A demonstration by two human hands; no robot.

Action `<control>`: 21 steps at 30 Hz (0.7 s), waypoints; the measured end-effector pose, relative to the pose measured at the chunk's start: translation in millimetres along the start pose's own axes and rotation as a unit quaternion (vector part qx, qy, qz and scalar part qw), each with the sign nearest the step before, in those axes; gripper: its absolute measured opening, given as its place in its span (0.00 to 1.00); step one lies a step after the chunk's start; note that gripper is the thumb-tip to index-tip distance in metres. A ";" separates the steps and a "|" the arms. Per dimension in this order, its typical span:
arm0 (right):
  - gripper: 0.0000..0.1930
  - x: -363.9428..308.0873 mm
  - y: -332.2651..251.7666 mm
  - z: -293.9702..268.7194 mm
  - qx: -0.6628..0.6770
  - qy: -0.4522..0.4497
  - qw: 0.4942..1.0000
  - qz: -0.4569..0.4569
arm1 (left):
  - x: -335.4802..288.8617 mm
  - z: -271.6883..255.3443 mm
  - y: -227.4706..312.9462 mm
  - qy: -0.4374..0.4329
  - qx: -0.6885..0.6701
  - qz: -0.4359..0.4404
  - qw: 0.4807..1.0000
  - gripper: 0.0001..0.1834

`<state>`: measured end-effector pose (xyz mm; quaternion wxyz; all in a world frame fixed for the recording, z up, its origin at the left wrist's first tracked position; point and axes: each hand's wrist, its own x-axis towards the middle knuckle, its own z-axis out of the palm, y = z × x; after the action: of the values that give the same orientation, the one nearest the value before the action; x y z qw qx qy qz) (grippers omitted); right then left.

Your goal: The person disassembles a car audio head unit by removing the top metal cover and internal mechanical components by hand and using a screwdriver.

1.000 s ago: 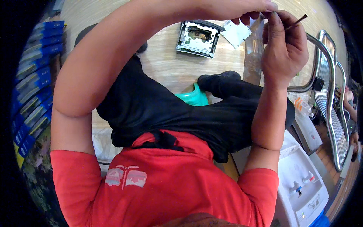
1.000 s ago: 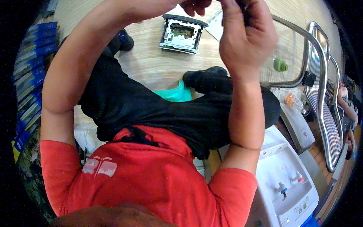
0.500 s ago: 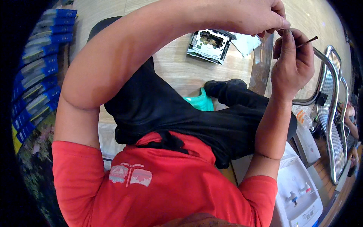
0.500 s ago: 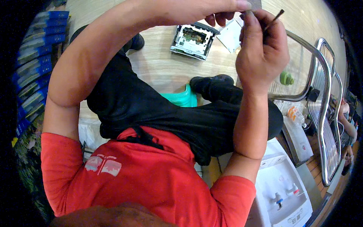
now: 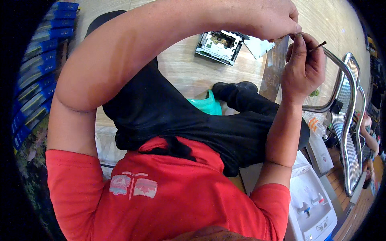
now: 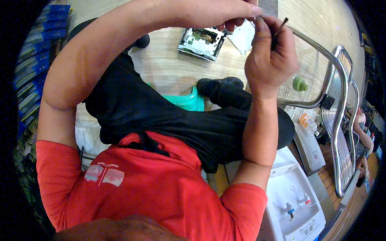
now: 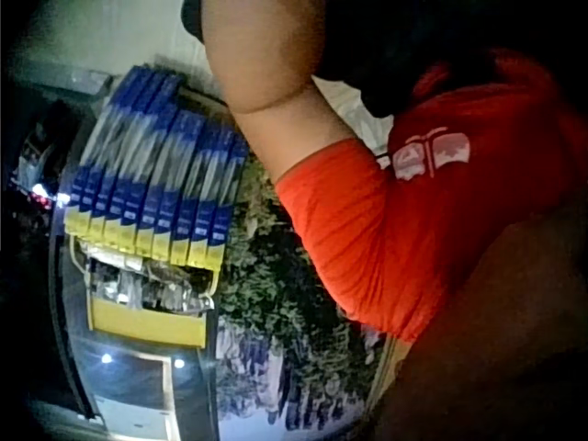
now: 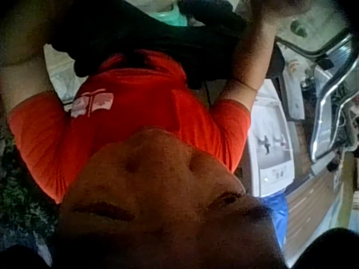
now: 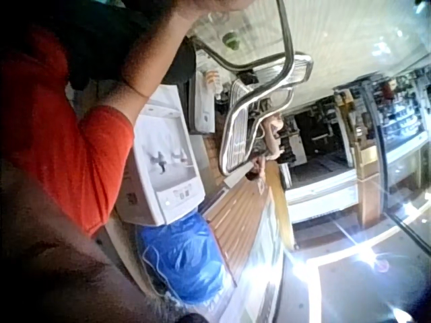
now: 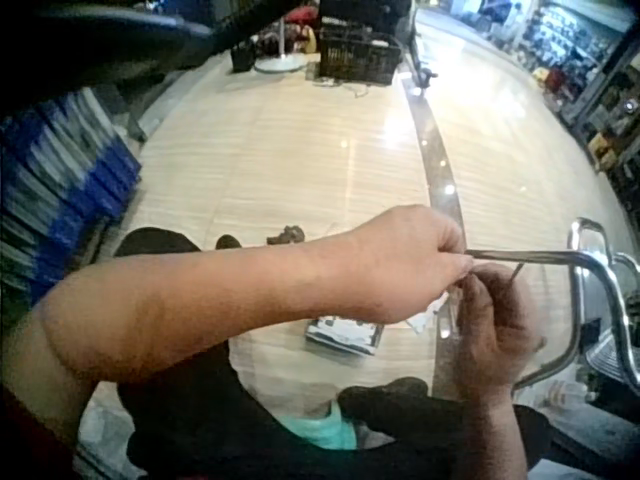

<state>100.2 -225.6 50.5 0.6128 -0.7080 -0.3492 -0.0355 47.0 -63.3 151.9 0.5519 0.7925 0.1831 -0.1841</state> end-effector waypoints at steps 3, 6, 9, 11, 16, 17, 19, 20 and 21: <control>0.05 -0.8 -4.4 -1.8 -0.004 -0.018 1.000 0.022 | 9.9 4.2 -33.6 0.009 0.002 0.208 0.978 0.16; 0.05 -0.9 -2.2 -2.1 0.018 -0.015 0.999 0.031 | 7.9 8.0 -31.8 0.058 0.042 0.306 0.949 0.17; 0.05 0.1 -4.1 -1.8 0.019 -0.007 0.999 0.044 | 12.6 7.3 -14.8 0.005 0.002 0.108 0.994 0.17; 0.05 -0.7 -2.5 -4.6 0.019 -0.008 0.999 0.043 | 11.0 4.9 -21.0 -0.014 -0.005 0.166 0.986 0.17; 0.05 -1.4 0.0 -7.3 0.041 -0.013 0.999 0.026 | 3.4 3.6 -16.9 -0.028 -0.048 0.136 0.989 0.16; 0.05 -1.7 -0.5 -7.0 0.032 -0.011 0.999 0.031 | 3.2 7.9 -12.5 -0.030 -0.048 0.132 0.990 0.16; 0.05 -1.9 -0.3 -7.3 0.019 -0.008 0.999 0.037 | 7.0 28.3 9.4 0.039 0.017 0.030 0.999 0.16; 0.05 -2.0 -0.7 -6.8 0.018 -0.005 0.999 0.039 | 7.9 28.9 8.8 0.078 0.052 -0.018 0.995 0.16; 0.05 -2.0 -0.8 -6.3 0.016 -0.003 0.999 0.041 | 8.6 29.4 8.5 0.113 0.083 -0.069 0.988 0.16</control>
<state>100.6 -232.2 51.8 0.6240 -0.7119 -0.3223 -0.0033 55.9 -93.1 145.0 0.4460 0.8366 0.2830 -0.1454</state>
